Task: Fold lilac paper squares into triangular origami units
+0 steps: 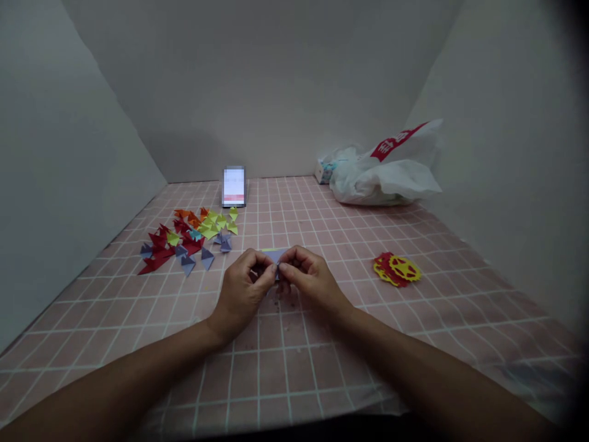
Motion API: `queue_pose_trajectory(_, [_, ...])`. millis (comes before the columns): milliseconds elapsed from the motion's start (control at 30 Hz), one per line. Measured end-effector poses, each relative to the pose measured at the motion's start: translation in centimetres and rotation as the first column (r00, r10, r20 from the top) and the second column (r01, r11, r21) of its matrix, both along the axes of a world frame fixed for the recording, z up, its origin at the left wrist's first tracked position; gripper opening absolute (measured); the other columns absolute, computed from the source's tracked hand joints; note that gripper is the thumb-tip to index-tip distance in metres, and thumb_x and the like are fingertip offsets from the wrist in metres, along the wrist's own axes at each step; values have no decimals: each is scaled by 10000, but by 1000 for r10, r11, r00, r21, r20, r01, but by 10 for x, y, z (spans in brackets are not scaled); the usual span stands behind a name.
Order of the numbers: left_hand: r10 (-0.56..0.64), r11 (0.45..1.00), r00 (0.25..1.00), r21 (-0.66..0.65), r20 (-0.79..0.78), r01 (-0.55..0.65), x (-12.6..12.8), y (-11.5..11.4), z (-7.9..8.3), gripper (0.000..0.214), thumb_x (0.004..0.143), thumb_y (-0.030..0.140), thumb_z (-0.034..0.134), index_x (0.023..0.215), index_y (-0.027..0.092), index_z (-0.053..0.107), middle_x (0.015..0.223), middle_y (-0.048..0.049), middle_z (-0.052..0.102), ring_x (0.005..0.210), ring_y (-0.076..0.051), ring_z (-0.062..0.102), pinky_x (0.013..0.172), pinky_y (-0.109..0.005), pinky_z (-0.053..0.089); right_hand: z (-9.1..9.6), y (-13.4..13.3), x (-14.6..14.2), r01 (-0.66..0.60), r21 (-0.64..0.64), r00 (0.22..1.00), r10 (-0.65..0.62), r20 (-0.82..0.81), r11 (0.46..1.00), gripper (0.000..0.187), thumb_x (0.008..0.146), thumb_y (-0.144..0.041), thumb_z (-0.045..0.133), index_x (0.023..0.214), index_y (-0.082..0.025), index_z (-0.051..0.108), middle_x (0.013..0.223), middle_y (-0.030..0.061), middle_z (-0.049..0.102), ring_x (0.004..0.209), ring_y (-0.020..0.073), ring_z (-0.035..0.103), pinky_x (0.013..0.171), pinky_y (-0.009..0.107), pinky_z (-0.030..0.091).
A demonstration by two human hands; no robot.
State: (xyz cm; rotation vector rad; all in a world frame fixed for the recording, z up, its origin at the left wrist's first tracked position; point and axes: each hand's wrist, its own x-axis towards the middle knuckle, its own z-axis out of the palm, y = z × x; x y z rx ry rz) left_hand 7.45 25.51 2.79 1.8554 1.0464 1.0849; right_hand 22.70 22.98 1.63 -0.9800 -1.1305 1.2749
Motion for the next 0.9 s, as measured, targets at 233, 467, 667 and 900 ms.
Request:
queue_pose_trajectory(233, [-10,1000,1000,14,-19,10,1,-1,2,117,868,218,579,759,176,585,753,1,570,672,-125,556,612,-253,438,0,0,-1,14,3,1000,-14,-13,1000,138,784,-265,656,746,-204,538,577,-55,564,496,97,539,517,252,430])
queue_pose_trajectory(467, [-27,1000,999,4,-24,28,0,0,1,125,874,222,573,765,171,607,764,-5,586,698,-135,571,633,-263,444,1,1,-1,37,13,998,-38,44,999,132,781,-246,645,725,-197,537,571,-57,564,477,89,537,485,237,419])
queue_pose_trajectory(667, [-16,1000,1000,-11,-19,16,0,2,0,130,861,216,577,743,171,603,736,8,577,681,-128,554,630,-256,430,1,1,-1,28,12,997,-29,70,1000,118,778,-250,642,741,-190,548,606,-60,565,481,81,536,481,228,428])
queue_pose_trajectory(900, [5,1000,999,-6,-36,-5,0,1,1,135,849,217,573,721,174,581,716,12,566,653,-123,545,611,-256,422,0,0,-1,8,15,998,-9,67,1000,113,787,-257,630,749,-189,548,587,-54,564,472,85,531,471,235,413])
